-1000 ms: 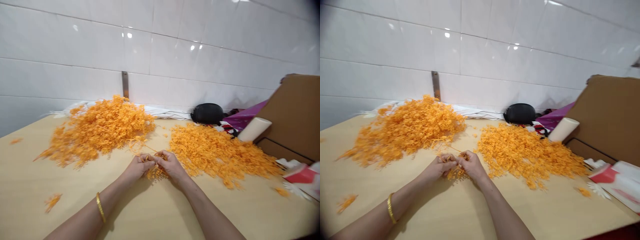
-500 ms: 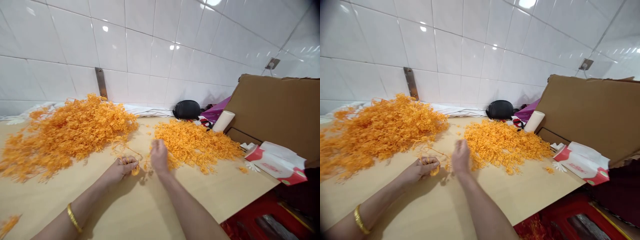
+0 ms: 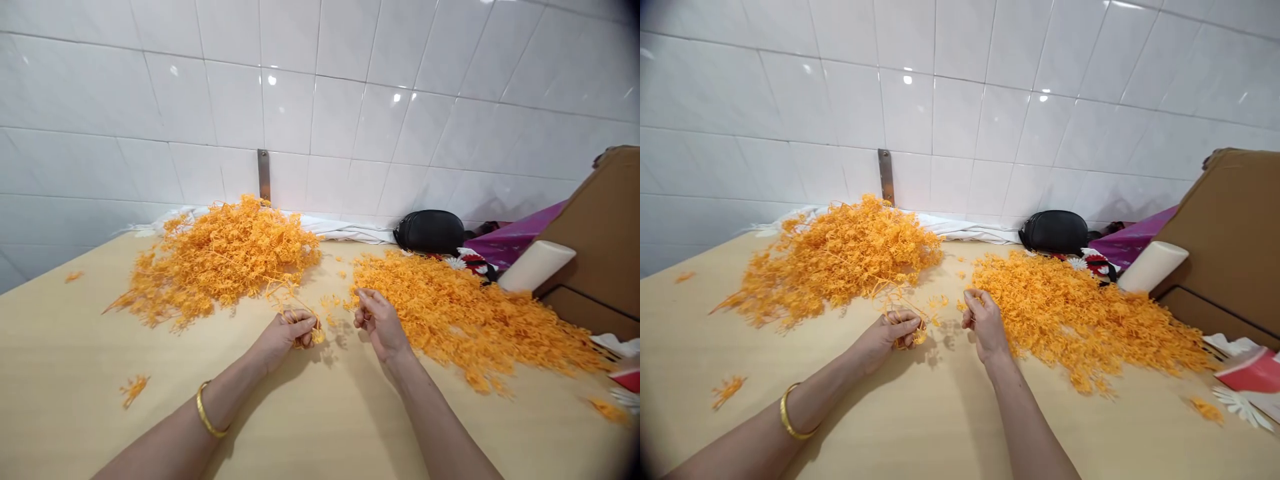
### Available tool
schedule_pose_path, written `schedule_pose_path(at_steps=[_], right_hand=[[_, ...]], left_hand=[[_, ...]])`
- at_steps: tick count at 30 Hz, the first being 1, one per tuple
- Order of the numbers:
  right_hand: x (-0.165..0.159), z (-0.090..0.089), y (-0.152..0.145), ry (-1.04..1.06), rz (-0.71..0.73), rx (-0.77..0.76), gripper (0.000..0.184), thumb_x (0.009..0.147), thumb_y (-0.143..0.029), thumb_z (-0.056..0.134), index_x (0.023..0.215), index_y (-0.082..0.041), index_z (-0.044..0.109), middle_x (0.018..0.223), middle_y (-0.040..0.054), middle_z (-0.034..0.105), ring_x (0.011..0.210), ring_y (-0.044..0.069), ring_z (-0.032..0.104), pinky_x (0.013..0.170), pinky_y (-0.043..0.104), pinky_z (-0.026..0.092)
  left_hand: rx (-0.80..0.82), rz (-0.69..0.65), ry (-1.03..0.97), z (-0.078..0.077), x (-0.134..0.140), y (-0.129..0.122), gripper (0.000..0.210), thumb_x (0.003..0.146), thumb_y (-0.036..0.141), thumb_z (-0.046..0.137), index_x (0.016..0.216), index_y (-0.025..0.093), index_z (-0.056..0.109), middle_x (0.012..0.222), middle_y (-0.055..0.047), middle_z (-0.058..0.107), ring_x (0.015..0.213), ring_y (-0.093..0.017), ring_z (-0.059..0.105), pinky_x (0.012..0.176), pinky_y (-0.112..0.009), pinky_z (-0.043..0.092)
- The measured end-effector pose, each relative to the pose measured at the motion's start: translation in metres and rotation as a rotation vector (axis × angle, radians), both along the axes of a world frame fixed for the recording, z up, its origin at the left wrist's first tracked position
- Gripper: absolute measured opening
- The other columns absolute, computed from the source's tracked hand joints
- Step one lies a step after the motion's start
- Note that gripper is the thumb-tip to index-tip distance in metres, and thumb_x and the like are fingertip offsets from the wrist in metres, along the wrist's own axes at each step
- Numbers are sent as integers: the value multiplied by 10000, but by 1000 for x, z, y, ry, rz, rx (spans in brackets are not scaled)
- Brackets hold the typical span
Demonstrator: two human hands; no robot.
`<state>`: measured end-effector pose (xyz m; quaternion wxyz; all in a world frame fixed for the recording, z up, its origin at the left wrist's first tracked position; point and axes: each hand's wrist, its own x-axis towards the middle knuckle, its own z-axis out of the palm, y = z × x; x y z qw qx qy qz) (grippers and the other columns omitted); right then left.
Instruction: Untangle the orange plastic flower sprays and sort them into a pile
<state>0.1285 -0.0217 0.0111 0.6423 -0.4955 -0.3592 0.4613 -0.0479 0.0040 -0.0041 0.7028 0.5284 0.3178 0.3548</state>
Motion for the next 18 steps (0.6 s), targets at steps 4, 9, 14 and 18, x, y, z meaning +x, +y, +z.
schedule_pose_path(at_steps=[4,9,14,18], right_hand=[[-8,-6,0,-77,94,-88,346,617,-488,606,751,-186,505,419,-90,379,355,50,334,363,172,279],[-25,-14,5,-134,161,-42,303,629,-454,610,649,-177,488,392,-97,344,324,35,291,326,160,235],[7,-11,12,-26,-308,64,276,608,-385,622,595,-188,430,410,-100,356,325,36,322,317,159,253],[35,-3,9,74,-496,29,194,609,-310,592,677,-197,449,510,-71,486,358,49,396,359,181,340]], left_hand=[[71,-27,40,2,2,-2,258,648,384,593,613,134,538,417,37,443,412,-59,371,460,-202,236],[172,-81,92,5,6,-6,289,664,388,566,550,129,507,431,33,416,421,-58,353,453,-209,224],[182,-124,133,2,2,-10,287,648,390,570,537,136,499,390,40,375,395,-63,330,437,-216,214],[174,-94,122,3,-2,-11,277,648,380,580,549,133,504,415,40,373,418,-63,339,442,-212,215]])
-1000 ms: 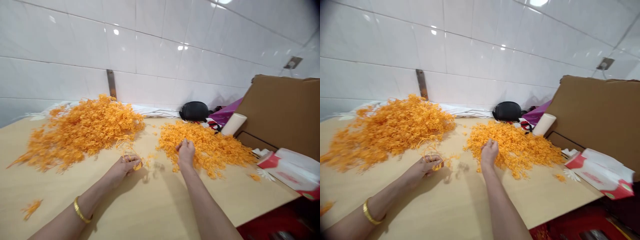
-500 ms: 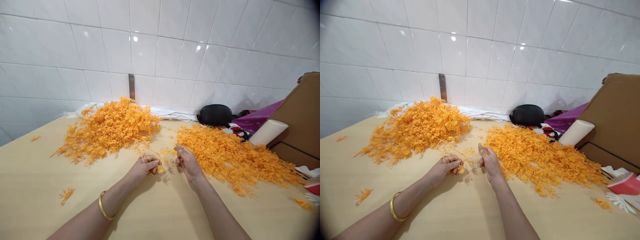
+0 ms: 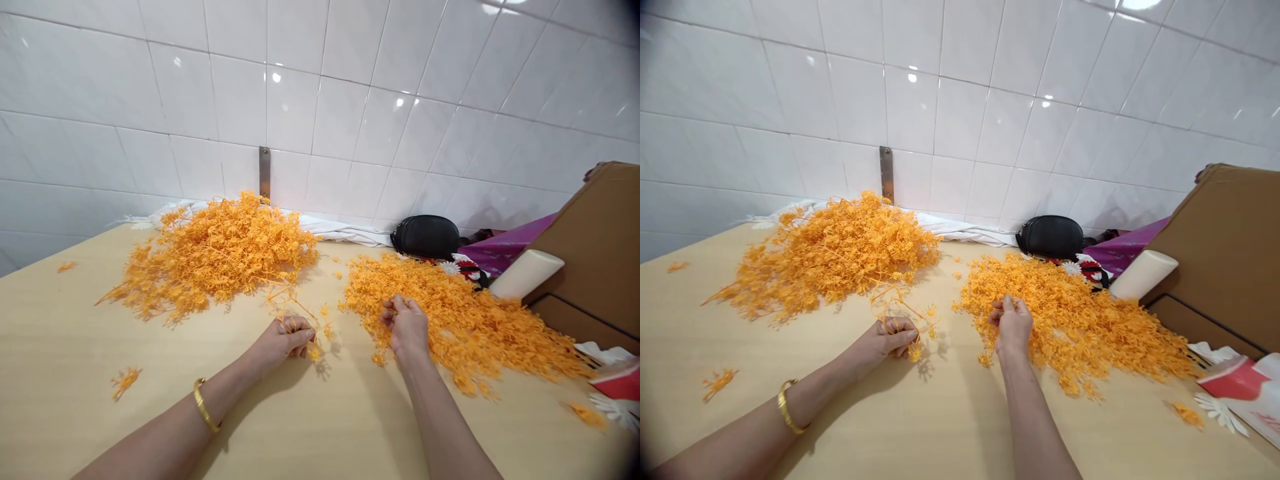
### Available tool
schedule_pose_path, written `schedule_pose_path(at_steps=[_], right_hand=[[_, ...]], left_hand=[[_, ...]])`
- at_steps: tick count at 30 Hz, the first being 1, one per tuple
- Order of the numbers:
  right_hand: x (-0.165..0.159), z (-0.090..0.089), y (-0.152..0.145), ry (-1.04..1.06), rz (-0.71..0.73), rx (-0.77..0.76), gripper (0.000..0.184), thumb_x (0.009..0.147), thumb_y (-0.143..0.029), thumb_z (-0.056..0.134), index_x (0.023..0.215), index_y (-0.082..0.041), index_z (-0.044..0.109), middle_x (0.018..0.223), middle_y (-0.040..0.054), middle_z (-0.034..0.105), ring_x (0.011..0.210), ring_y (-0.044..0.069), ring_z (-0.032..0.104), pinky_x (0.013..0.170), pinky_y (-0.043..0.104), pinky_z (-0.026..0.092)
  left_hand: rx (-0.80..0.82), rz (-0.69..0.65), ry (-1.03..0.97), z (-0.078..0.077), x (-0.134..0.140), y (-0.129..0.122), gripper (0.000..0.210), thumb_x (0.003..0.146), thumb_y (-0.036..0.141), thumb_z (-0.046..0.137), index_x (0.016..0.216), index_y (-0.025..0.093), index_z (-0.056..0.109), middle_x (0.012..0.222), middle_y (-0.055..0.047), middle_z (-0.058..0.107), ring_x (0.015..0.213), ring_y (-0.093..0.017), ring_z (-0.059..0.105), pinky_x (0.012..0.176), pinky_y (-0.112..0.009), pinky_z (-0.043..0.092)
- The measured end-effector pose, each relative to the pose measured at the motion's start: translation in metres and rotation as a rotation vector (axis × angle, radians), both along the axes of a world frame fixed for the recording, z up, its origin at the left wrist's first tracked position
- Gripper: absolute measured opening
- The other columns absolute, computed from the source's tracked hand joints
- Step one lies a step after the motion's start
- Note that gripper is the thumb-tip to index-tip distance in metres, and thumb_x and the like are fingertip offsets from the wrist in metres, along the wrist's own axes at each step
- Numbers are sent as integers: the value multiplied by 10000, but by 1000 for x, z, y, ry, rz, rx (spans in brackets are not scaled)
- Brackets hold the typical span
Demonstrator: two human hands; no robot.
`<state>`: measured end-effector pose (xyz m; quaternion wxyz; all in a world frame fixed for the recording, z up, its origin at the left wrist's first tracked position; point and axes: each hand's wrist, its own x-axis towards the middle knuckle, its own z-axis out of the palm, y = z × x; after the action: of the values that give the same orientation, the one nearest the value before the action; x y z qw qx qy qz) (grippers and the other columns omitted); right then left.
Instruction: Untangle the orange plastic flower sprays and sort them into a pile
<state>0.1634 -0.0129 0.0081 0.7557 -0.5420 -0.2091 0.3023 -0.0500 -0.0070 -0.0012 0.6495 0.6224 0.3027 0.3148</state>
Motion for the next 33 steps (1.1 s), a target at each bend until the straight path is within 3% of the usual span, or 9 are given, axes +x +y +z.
schedule_pose_path(at_steps=[4,8,13,17,19,23,25,31,33], right_hand=[[-15,3,-5,-102,312,1,321,590,-257,596,895,-190,523,596,-50,526,372,39,387,376,183,325],[-33,4,-9,-99,547,-61,301,608,-392,619,784,-155,557,531,-74,396,374,29,336,366,178,291],[-38,2,-13,-236,662,-165,368,612,-509,598,693,-157,533,459,-84,330,355,40,286,354,186,257],[-44,-2,-13,-376,806,-200,359,626,-501,592,590,-157,496,421,-74,327,381,51,277,372,191,215],[-49,-4,-11,-428,744,-117,341,641,-466,593,549,-156,483,444,-65,350,408,54,286,395,195,218],[-61,-5,-6,-453,421,11,311,676,-416,574,521,-166,475,465,-57,361,450,65,313,448,202,266],[-61,-5,-5,-423,335,24,298,679,-403,577,527,-170,470,462,-58,364,446,65,320,447,202,279],[-22,-1,-2,-88,-71,57,251,622,-390,605,610,-181,464,495,-53,458,417,61,399,415,195,334],[-15,1,-3,-66,-51,27,209,605,-334,606,702,-179,504,554,-36,525,416,59,420,424,197,349]], left_hand=[[8,-21,20,1,-1,3,284,667,381,569,562,125,507,443,23,419,422,-56,322,442,-213,196],[-6,-19,29,1,-2,5,255,669,365,574,601,122,535,432,27,420,419,-57,331,450,-210,215],[2,-37,30,0,1,5,261,670,371,569,593,124,533,436,28,414,423,-60,337,449,-210,228],[35,-64,31,-1,4,5,266,671,371,564,574,127,522,443,26,414,431,-62,338,457,-214,241],[36,-64,31,-1,5,5,269,671,370,563,566,128,515,438,24,412,429,-64,340,455,-217,236],[-28,-34,-12,1,8,6,272,666,385,564,579,133,512,422,28,408,411,-64,341,435,-218,193],[-71,-25,-45,3,8,7,278,653,396,575,580,136,508,419,31,406,407,-63,348,430,-217,182],[-86,-47,-52,1,-2,5,259,653,353,590,545,135,502,405,33,408,394,-57,343,431,-212,204],[-113,-2,-100,-1,-5,7,237,670,336,580,569,135,508,409,37,410,410,-58,370,449,-204,231]])
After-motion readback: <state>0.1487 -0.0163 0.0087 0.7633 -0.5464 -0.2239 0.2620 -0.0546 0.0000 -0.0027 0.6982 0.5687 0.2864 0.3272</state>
